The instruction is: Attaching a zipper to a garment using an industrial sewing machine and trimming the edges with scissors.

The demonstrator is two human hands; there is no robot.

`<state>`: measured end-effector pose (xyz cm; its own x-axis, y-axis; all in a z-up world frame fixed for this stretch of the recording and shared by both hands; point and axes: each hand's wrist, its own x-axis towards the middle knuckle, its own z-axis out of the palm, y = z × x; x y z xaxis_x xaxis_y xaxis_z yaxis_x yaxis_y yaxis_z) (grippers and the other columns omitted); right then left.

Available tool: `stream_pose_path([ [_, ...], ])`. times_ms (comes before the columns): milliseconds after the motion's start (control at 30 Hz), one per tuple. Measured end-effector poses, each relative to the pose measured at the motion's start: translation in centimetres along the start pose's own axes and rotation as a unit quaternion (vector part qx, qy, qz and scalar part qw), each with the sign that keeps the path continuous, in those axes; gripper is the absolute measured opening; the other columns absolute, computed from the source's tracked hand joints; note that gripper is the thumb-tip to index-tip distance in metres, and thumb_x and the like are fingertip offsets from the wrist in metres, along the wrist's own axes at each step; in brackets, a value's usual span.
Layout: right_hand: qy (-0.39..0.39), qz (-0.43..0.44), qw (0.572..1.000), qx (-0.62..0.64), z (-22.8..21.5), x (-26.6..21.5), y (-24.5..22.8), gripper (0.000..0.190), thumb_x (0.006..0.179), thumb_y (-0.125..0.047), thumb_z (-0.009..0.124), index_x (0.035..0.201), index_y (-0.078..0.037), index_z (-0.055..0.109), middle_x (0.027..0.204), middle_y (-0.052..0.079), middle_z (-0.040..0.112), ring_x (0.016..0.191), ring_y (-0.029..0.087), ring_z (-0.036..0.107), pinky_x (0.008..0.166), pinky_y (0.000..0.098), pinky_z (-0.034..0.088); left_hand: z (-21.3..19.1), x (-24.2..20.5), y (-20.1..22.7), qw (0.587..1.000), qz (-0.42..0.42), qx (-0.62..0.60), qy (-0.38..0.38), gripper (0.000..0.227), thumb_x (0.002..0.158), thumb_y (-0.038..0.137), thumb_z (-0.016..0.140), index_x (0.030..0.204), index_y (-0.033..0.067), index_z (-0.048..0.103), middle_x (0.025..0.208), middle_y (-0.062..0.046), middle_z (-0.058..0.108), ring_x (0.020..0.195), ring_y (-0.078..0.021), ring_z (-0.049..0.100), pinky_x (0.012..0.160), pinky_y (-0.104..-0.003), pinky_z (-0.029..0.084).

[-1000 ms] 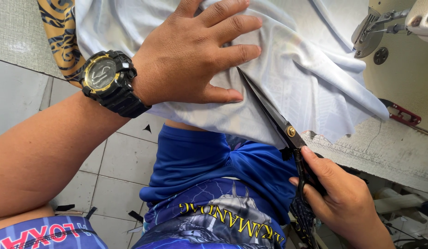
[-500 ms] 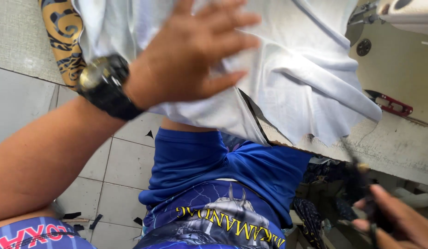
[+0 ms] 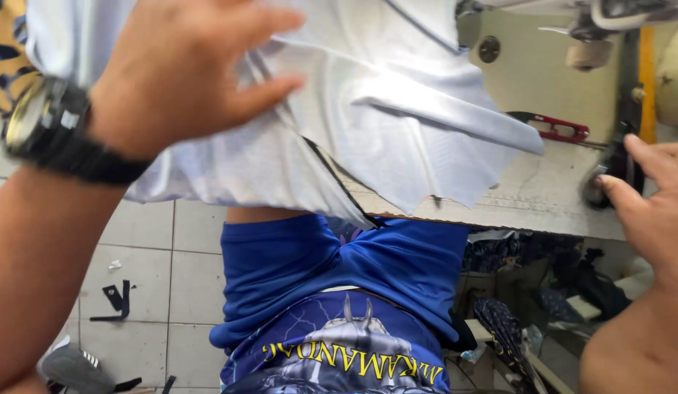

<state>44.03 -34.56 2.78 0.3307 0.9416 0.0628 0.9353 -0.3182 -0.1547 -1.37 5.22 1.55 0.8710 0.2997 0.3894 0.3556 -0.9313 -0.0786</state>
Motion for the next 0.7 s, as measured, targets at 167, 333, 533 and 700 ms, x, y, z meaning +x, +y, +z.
stream_pose_path([
  [167, 0.017, -0.106, 0.994, 0.016, -2.3, 4.5, -8.0, 0.036, 0.109, 0.02, 0.069, 0.144, 0.026, 0.072, 0.14, 0.038, 0.066, 0.132, 0.05, 0.059, 0.118, 0.0546, 0.047, -1.2, -3.3, 2.7, 0.992, 0.011, -0.117, -0.04, 0.077, 0.106, 0.067, 0.061, 0.148, 0.004, 0.073, 0.157, -0.024, 0.063, 0.146, -0.0441, 0.053, 0.118, -0.061, 0.026],
  [333, 0.006, -0.167, 0.985, -0.05, -1.0, 6.4, -10.0, 0.034, 0.113, 0.0, 0.079, 0.146, 0.009, 0.082, 0.126, 0.025, 0.073, 0.116, 0.041, 0.065, 0.109, 0.0477, 0.051, -2.0, -4.5, 4.6, 0.98, -0.064, -0.167, -0.086, 0.086, 0.102, 0.07, 0.056, 0.154, 0.0017, 0.061, 0.164, -0.028, 0.045, 0.153, -0.0449, 0.031, 0.12, -0.064, 0.011],
  [533, 0.033, -0.035, 0.996, 0.071, 2.0, 3.2, -6.0, 0.018, 0.126, 0.018, 0.052, 0.143, 0.023, 0.057, 0.12, 0.033, 0.058, 0.107, 0.041, 0.059, 0.098, 0.0463, 0.048, -2.1, -5.2, 4.6, 0.987, -0.001, -0.157, -0.036, 0.07, 0.099, 0.066, 0.072, 0.143, 0.0115, 0.068, 0.157, -0.019, 0.054, 0.147, -0.0413, 0.043, 0.118, -0.063, 0.024],
  [700, 0.006, -0.038, 0.972, 0.232, 0.5, 3.0, -21.5, 0.028, 0.109, 0.013, 0.056, 0.136, 0.011, 0.05, 0.12, 0.028, 0.06, 0.1, 0.031, 0.06, 0.092, 0.0366, 0.049, -2.2, -5.1, 4.5, 0.986, 0.001, -0.167, -0.027, 0.068, 0.102, 0.065, 0.07, 0.145, 0.0111, 0.067, 0.158, -0.02, 0.05, 0.148, -0.0416, 0.038, 0.116, -0.066, 0.024],
])
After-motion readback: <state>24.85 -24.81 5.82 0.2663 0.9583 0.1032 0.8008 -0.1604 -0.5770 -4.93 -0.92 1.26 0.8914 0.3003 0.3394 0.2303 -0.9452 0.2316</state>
